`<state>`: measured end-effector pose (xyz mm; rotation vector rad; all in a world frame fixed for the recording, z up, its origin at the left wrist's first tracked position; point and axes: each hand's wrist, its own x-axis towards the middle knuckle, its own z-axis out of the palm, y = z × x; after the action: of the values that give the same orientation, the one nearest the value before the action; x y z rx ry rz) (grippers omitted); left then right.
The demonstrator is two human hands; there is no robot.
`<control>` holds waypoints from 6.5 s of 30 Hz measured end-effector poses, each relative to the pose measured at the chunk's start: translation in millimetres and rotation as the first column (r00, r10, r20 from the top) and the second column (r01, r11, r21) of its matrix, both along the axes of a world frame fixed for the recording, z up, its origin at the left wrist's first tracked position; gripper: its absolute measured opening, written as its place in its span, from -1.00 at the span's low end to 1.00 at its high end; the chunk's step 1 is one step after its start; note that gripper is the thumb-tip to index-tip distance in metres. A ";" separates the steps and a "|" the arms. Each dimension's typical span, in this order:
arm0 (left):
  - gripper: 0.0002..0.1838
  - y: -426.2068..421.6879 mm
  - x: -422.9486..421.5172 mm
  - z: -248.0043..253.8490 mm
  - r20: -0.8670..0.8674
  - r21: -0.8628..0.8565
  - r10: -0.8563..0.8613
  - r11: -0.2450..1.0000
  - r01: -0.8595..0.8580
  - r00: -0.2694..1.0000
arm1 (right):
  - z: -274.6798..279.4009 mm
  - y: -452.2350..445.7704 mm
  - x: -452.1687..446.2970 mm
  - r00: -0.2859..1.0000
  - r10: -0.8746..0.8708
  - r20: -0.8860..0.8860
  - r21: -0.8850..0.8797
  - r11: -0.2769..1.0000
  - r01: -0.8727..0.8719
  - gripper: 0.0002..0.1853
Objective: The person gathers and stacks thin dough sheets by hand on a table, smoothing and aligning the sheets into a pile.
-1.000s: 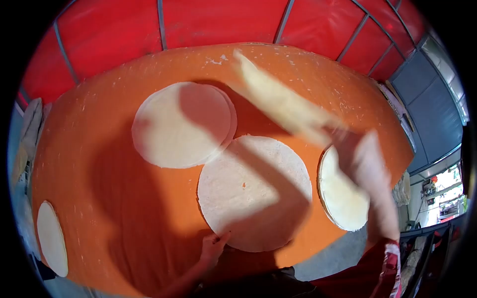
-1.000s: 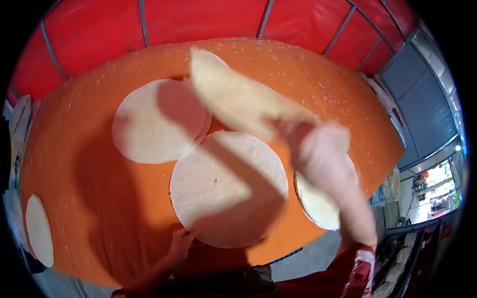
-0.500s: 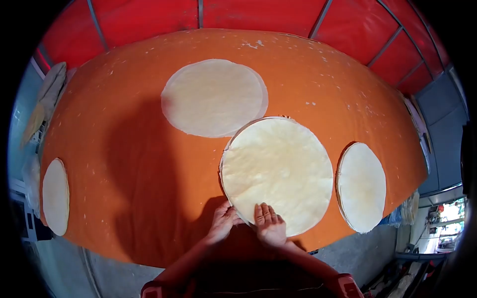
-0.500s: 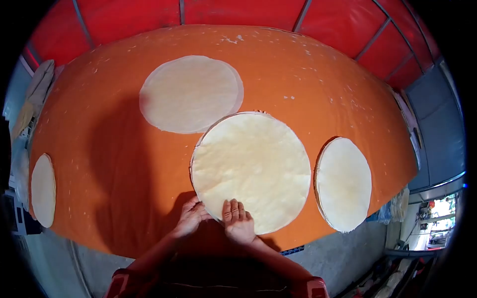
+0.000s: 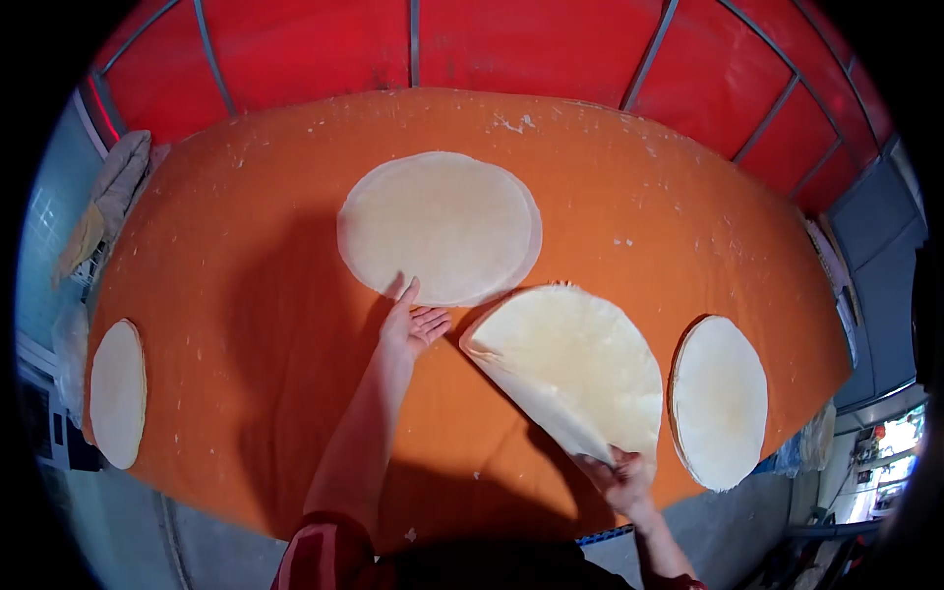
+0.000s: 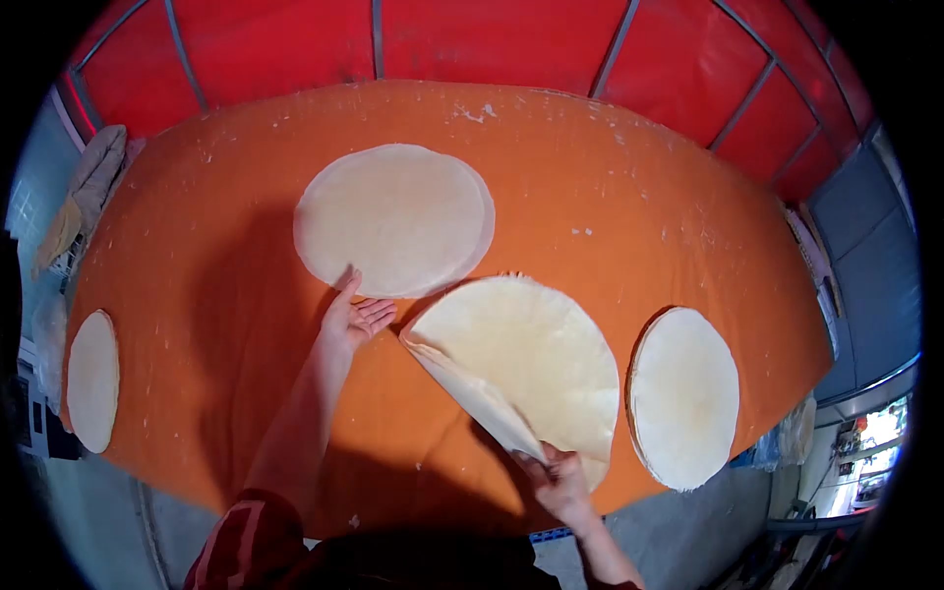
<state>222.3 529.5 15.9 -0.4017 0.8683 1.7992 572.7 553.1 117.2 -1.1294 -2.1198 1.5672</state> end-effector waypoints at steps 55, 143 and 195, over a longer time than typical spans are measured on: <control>-0.19 -267.4 109.6 22.1 -0.262 0.348 0.053 0.936 0.043 0.964 | -83.1 -120.4 -169.4 0.697 0.644 0.316 0.840 0.151 -0.521 -0.52; -0.48 -118.9 117.5 -39.8 -0.808 -0.357 -0.304 0.934 -0.008 0.505 | -138.8 93.6 20.4 0.728 -0.582 -0.363 -0.214 0.812 0.543 -0.71; -0.40 165.8 408.8 -26.5 -0.631 -0.252 -0.494 0.860 0.444 0.598 | -116.9 334.7 411.3 0.674 -0.713 -0.191 -0.328 0.694 0.641 -0.62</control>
<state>631.1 695.4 -10.6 0.4797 1.3958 1.3917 984.0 887.8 0.3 -1.4223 -1.1025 1.4883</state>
